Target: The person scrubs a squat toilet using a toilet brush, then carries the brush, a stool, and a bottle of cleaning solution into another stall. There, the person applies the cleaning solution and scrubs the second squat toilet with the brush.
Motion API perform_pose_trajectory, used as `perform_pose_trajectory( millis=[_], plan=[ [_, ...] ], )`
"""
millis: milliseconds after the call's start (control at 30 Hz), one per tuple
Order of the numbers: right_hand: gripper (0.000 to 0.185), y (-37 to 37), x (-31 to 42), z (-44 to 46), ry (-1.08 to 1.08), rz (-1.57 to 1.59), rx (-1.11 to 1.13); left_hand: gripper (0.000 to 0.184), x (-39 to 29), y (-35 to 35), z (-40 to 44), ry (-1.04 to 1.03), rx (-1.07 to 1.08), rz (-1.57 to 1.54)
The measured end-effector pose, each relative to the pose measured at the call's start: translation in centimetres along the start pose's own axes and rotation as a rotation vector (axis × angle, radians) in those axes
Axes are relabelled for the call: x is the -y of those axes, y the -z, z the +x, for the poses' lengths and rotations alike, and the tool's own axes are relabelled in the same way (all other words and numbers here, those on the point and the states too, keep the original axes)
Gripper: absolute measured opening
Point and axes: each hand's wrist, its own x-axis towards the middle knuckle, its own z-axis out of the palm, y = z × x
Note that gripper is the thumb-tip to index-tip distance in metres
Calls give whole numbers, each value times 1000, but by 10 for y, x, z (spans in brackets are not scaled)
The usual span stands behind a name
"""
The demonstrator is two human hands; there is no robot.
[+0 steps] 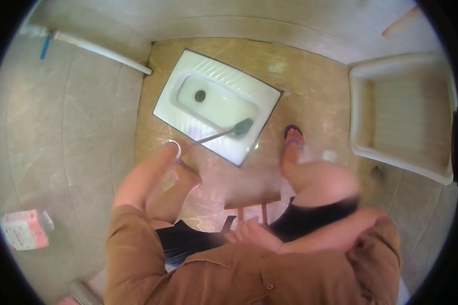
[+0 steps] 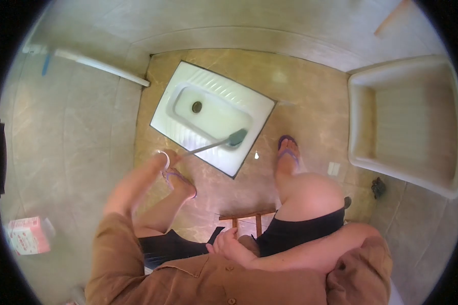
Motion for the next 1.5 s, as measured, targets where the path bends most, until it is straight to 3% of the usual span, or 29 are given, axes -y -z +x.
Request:
perform_pose_trajectory(
  millis=[67,100,200,300,367,467,533,567,600,700,800,867,933,967,1033,1067,1133,1333,1433,1500],
  plan=[
    [36,5,0,1,13,19,79,47,30,37,15,103,21,208],
    [38,5,0,1,16,14,67,44,32,65,8,165,-69,288],
    [41,5,0,1,29,-32,93,31,29,143,-21,404,-115,368],
    [40,10,-1,1,21,-89,159,28,39,149,-34,472,-238,311],
    [42,9,-4,-5,-12,-86,86,31,42,130,-37,401,-179,233],
    [41,4,-4,-7,4,-41,100,38,80,38,22,-66,-128,234],
    [39,7,-6,-8,2,-45,107,39,59,-26,40,119,118,-654],
    [39,8,-8,-8,-3,-47,112,39,29,-52,31,161,96,-1050],
    [38,7,-8,-8,0,-66,98,41,-3,-63,17,224,182,-1123],
    [37,3,-6,-11,-4,-113,72,28,-105,-71,-32,-34,604,-1746],
    [40,-1,-2,-13,-8,-104,86,32,-166,-110,-19,-66,755,-1942],
    [42,-4,1,-13,-3,-35,125,33,-180,-96,-15,-115,655,-2127],
    [44,-6,4,-16,8,-47,136,36,-172,-86,13,-95,644,-2252],
    [45,-7,6,-16,13,-49,140,37,-156,-91,48,-169,471,-2134],
    [47,2,-1,-16,31,-13,154,38,-130,-41,60,-81,317,-2326],
    [48,6,-7,-15,33,2,163,35,-101,-24,84,-51,430,-2471],
    [49,12,-15,-14,17,-24,185,30,-78,23,71,-124,191,-2349],
    [48,8,-13,-7,-9,12,170,27,-73,31,53,-577,586,-2796],
    [46,6,-9,-10,-22,85,180,23,-83,19,45,-752,838,-2828],
    [45,8,-13,-13,3,68,203,23,-89,20,50,-787,879,-2845]
  ],
)
